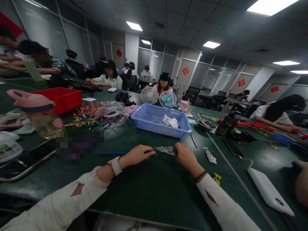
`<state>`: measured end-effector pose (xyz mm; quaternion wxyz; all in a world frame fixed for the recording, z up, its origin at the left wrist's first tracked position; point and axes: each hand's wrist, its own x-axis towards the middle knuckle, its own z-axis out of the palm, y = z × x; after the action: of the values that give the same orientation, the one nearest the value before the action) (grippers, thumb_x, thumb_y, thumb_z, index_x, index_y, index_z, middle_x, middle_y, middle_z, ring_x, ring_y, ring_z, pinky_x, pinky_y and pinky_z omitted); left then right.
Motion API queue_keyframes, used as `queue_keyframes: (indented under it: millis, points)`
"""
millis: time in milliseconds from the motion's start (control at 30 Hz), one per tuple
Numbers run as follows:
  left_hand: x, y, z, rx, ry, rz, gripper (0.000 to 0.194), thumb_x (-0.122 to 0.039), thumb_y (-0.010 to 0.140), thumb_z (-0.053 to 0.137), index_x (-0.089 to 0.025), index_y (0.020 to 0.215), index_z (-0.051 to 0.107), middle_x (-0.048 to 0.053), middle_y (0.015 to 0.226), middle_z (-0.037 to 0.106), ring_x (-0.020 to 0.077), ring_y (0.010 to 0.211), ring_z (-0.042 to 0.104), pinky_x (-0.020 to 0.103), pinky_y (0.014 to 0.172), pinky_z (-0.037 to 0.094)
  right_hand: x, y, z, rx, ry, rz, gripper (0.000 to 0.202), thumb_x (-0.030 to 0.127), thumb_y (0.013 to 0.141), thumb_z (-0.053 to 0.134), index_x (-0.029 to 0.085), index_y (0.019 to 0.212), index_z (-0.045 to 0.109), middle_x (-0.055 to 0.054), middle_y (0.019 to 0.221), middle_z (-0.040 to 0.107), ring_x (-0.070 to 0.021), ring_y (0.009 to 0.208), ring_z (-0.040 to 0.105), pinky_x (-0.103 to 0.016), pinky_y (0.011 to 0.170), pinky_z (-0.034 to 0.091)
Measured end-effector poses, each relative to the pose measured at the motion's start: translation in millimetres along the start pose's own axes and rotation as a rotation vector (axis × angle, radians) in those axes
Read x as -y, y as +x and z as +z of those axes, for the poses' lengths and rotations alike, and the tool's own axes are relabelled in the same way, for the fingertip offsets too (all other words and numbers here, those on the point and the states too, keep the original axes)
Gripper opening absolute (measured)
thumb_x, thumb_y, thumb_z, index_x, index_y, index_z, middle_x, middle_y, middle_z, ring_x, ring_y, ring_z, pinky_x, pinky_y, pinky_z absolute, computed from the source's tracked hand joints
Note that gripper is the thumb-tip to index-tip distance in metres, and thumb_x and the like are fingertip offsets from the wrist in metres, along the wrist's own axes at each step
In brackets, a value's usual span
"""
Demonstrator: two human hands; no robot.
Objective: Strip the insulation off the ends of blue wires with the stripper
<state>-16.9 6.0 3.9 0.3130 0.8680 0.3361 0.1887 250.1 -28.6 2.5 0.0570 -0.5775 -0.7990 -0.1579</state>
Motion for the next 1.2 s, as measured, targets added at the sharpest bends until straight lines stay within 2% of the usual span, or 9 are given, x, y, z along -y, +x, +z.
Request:
queue_keyframes:
  millis: [200,433,533,633,733,800,967,1067,1200]
  points:
    - [0.7,1.3,-2.1,0.003,-0.018,0.027,0.050,-0.050,0.096,0.036,-0.015,0.077,0.066,0.000,0.064,0.056,0.0147,0.062,0.053,0.023,0.062,0.038,3.0,-0.5,-1.4,-0.031,-0.009,-0.015,0.022,0.001,0.076,0.045,0.014,0.092,0.052,-0.007,0.087,0.063,-0.0187,0.080,0.056,-0.029,0.076,0.036]
    - [-5.6,0.2,-7.3,0.085,-0.084,0.045,0.049,-0.051,0.096,0.036,-0.016,0.106,0.069,-0.003,0.062,0.051,0.0139,0.060,0.051,0.023,0.062,0.038,0.5,-1.7,-2.9,-0.083,-0.002,-0.035,0.027,0.001,0.074,0.047,0.014,0.095,0.055,-0.008,0.088,0.063,-0.0196,0.082,0.055,-0.029,0.076,0.037]
    - [-7.0,-0.1,-9.6,0.138,-0.126,0.039,0.051,-0.052,0.096,0.035,-0.016,0.104,0.070,-0.003,0.061,0.048,0.0134,0.058,0.048,0.023,0.059,0.037,-2.7,-1.7,-3.7,-0.120,0.008,-0.040,0.040,0.001,0.071,0.049,0.012,0.109,0.054,-0.011,0.101,0.062,-0.0215,0.092,0.054,-0.031,0.083,0.038]
    - [-8.2,-0.1,-11.5,0.160,-0.146,0.042,0.050,-0.052,0.095,0.037,-0.016,0.100,0.070,-0.003,0.062,0.048,0.0130,0.059,0.047,0.023,0.060,0.037,-6.4,-3.4,-5.4,-0.204,-0.008,-0.027,0.039,0.003,0.070,0.052,0.013,0.107,0.057,-0.013,0.112,0.058,-0.0248,0.103,0.049,-0.035,0.090,0.036]
    - [-10.6,0.0,-12.2,0.167,-0.164,0.019,0.048,-0.051,0.095,0.038,-0.015,0.098,0.070,-0.003,0.062,0.049,0.0128,0.059,0.048,0.023,0.063,0.038,-9.9,-6.2,-6.0,-0.319,-0.062,-0.052,0.032,0.005,0.073,0.054,0.015,0.103,0.061,-0.012,0.109,0.060,-0.0253,0.099,0.049,-0.037,0.089,0.037]
    - [-12.6,-0.3,-12.3,0.187,-0.187,-0.011,0.048,-0.051,0.095,0.038,-0.014,0.100,0.069,-0.003,0.062,0.050,0.0129,0.059,0.049,0.023,0.061,0.039,-11.4,-7.6,-5.0,-0.350,-0.071,-0.081,0.035,0.004,0.075,0.053,0.016,0.105,0.063,-0.010,0.105,0.062,-0.0230,0.092,0.052,-0.036,0.083,0.039]
    - [-15.5,-2.5,-13.3,0.292,-0.234,-0.066,0.047,-0.049,0.096,0.036,-0.015,0.113,0.064,0.001,0.076,0.060,0.0125,0.060,0.053,0.022,0.057,0.042,-14.8,-8.3,0.1,-0.398,-0.008,-0.066,0.043,-0.001,0.076,0.047,0.017,0.112,0.063,-0.010,0.109,0.063,-0.0181,0.085,0.058,-0.030,0.073,0.044]
    - [-15.8,-4.3,-16.7,0.354,-0.244,-0.044,0.042,-0.045,0.096,0.039,-0.017,0.119,0.061,0.005,0.092,0.067,0.0143,0.072,0.060,0.025,0.067,0.047,-18.6,-8.7,1.2,-0.452,0.038,-0.047,0.046,-0.002,0.077,0.044,0.017,0.113,0.064,-0.011,0.111,0.063,-0.0189,0.089,0.060,-0.031,0.077,0.046]
    - [-16.8,-6.9,-25.0,0.467,-0.269,-0.040,0.038,-0.044,0.096,0.043,-0.019,0.117,0.063,0.007,0.107,0.068,0.0171,0.089,0.063,0.027,0.079,0.048,-24.5,-10.2,-0.8,-0.540,0.106,-0.023,0.045,-0.001,0.079,0.041,0.017,0.113,0.064,-0.011,0.114,0.064,-0.0198,0.094,0.060,-0.033,0.081,0.048]
